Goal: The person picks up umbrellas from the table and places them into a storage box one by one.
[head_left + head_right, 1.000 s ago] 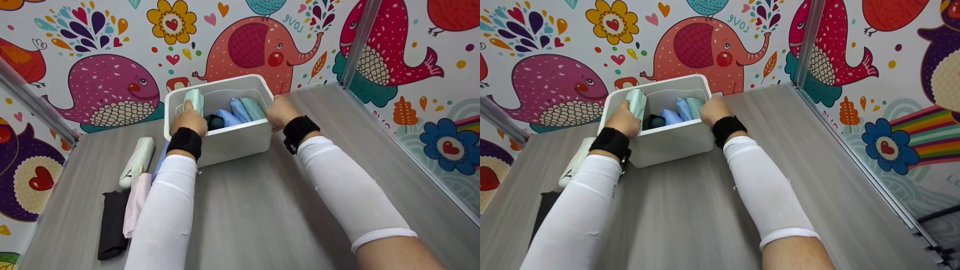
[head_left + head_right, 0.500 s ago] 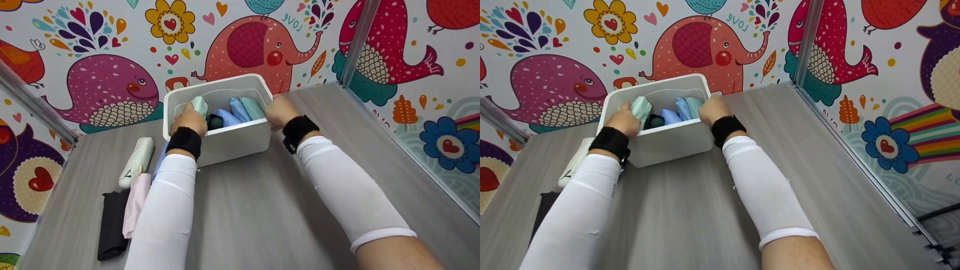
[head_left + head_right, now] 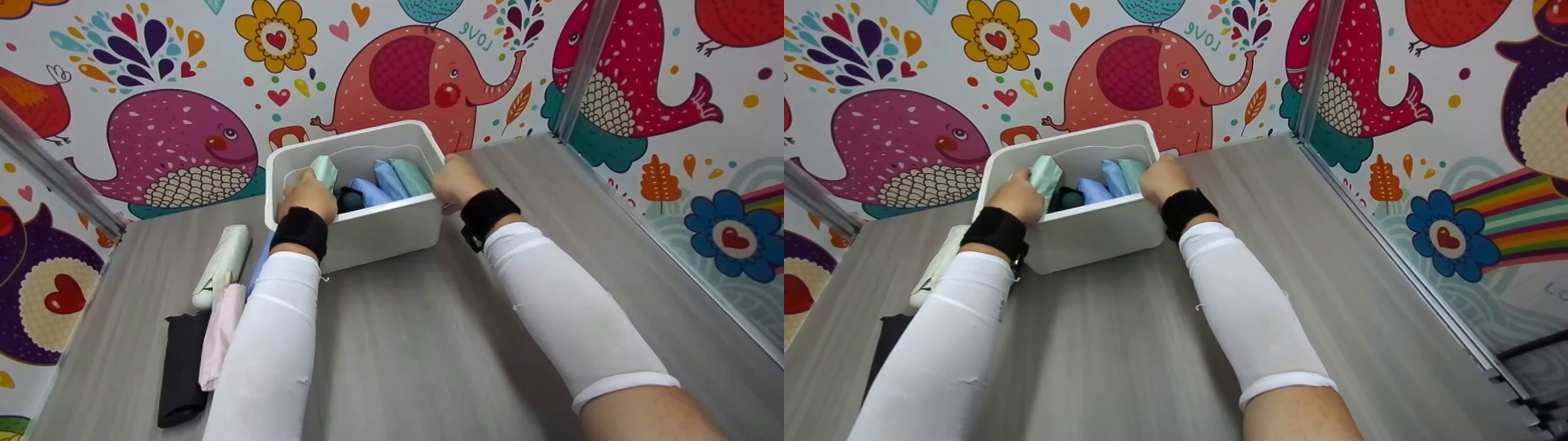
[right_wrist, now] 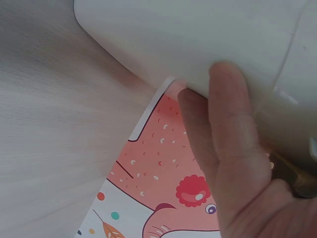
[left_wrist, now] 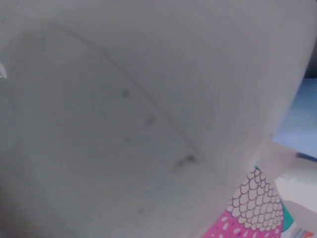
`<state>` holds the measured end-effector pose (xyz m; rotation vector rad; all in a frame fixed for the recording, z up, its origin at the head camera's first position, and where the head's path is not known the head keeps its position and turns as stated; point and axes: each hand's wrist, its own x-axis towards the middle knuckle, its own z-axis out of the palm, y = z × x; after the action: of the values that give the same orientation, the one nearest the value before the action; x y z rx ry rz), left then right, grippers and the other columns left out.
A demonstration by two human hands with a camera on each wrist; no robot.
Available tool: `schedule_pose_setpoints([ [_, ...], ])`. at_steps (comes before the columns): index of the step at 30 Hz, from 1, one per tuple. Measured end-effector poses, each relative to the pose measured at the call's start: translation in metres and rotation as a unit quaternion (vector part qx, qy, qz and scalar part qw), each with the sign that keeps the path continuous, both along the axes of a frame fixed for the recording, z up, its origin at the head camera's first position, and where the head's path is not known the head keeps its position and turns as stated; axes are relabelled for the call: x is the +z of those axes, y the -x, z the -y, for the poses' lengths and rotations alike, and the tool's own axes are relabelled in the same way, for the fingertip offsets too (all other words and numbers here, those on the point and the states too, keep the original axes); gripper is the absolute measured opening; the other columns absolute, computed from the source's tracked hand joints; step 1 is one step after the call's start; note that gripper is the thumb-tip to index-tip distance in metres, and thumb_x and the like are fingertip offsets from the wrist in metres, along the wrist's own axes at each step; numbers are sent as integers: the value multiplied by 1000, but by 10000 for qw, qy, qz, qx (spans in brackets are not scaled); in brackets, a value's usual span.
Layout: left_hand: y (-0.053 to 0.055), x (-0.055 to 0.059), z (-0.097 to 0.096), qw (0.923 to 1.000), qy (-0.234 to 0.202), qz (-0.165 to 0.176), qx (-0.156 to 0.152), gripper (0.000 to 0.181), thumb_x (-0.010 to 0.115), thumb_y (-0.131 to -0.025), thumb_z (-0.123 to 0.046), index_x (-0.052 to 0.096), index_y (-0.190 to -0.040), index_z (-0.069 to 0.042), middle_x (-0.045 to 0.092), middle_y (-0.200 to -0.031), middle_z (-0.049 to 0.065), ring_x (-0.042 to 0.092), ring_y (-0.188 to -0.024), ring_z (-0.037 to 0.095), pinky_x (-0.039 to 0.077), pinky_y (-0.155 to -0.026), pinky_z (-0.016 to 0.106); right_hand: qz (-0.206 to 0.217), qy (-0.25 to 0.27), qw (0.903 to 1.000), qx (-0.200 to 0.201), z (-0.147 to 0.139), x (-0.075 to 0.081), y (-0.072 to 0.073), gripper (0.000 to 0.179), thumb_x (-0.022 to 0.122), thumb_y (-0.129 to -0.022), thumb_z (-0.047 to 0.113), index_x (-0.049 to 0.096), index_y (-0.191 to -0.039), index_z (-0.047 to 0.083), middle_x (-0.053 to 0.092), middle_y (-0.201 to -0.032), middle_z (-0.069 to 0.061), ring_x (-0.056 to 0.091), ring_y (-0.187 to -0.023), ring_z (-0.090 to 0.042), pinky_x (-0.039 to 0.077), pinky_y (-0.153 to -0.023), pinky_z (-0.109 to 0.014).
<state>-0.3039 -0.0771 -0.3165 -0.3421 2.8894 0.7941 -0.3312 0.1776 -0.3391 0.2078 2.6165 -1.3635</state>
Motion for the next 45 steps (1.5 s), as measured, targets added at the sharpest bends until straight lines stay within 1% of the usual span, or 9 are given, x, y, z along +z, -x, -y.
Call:
schedule_pose_setpoints([
  [4, 0, 1, 0, 10000, 42, -56, -57, 68, 52, -103, -19, 23, -165, -14, 49, -150, 27, 46, -137, 42, 39, -117, 59, -19, -42, 10000, 0, 1, 0, 0, 52, 48, -98, 5, 42, -149, 3, 55, -143, -22, 64, -121, -40, 65, -70, -48],
  [9, 1, 0, 1, 9997, 152, -16, -174, 62, 45, -105, -20, 28, -164, -11, 46, -157, 26, 45, -142, 39, 40, -117, 62, -99, -137, 9999, 30, 0, -1, 1, 53, 45, -97, 5, 42, -149, 2, 56, -141, -23, 66, -114, -40, 64, -60, -41],
  [15, 1, -1, 3, 9994, 210, -42, -271, 57, 44, -106, -19, 35, -161, -10, 50, -158, 21, 52, -138, 38, 43, -115, 61, -99, -97, 9999, 33, 1, -2, 1, 53, 46, -97, 5, 42, -149, 2, 56, -141, -23, 66, -114, -40, 65, -71, -48],
  [20, 1, -2, 3, 9991, 223, -120, -343, 56, 43, -106, -19, 36, -161, -9, 52, -157, 21, 53, -138, 39, 42, -116, 60, -86, -140, 9998, 57, 1, -1, 2, 53, 47, -97, 4, 41, -149, 1, 55, -142, -23, 65, -116, -40, 66, -69, -46],
  [26, -2, -4, 3, 9983, 117, -414, -385, 58, 42, -106, -17, 34, -164, -12, 51, -159, 20, 55, -138, 39, 40, -118, 61, -148, -167, 9997, 64, 1, -1, 2, 53, 45, -96, 3, 42, -149, 0, 56, -141, -25, 67, -113, -42, 65, -64, -44],
  [31, -6, -8, 2, 9956, -15, -859, -381, 56, 44, -108, -27, 38, -162, -14, 52, -158, 19, 55, -140, 40, 40, -118, 61, -132, -120, 9998, 42, 1, -1, 2, 53, 45, -96, 5, 42, -149, 0, 57, -139, -25, 68, -110, -42, 65, -70, -48],
  [35, -13, -14, 2, 9882, -78, -1467, -429, 56, 52, -107, -37, 46, -158, -15, 55, -157, 14, 57, -139, 37, 43, -116, 58, -94, -76, 9999, 49, 1, -1, 2, 54, 46, -96, 3, 41, -150, 0, 56, -141, -25, 66, -113, -42, 65, -72, -49],
  [40, -24, -25, 6, 9701, 192, -2303, -743, 53, 57, -104, -40, 56, -150, -14, 61, -149, 14, 61, -132, 36, 47, -112, 56, -81, -55, 9999, 44, -1, -3, 3, 55, 47, -96, 3, 41, -151, 1, 55, -143, -23, 64, -116, -40, 65, -68, -47],
  [45, -29, -35, 18, 9555, 590, -2717, -983, 52, 56, -104, -42, 61, -145, -11, 64, -139, 19, 60, -129, 39, 42, -116, 55, -69, -15, 10000, 6, -1, -4, 3, 54, 48, -97, 4, 42, -150, 1, 56, -142, -23, 64, -118, -41, 65, -73, -49],
])
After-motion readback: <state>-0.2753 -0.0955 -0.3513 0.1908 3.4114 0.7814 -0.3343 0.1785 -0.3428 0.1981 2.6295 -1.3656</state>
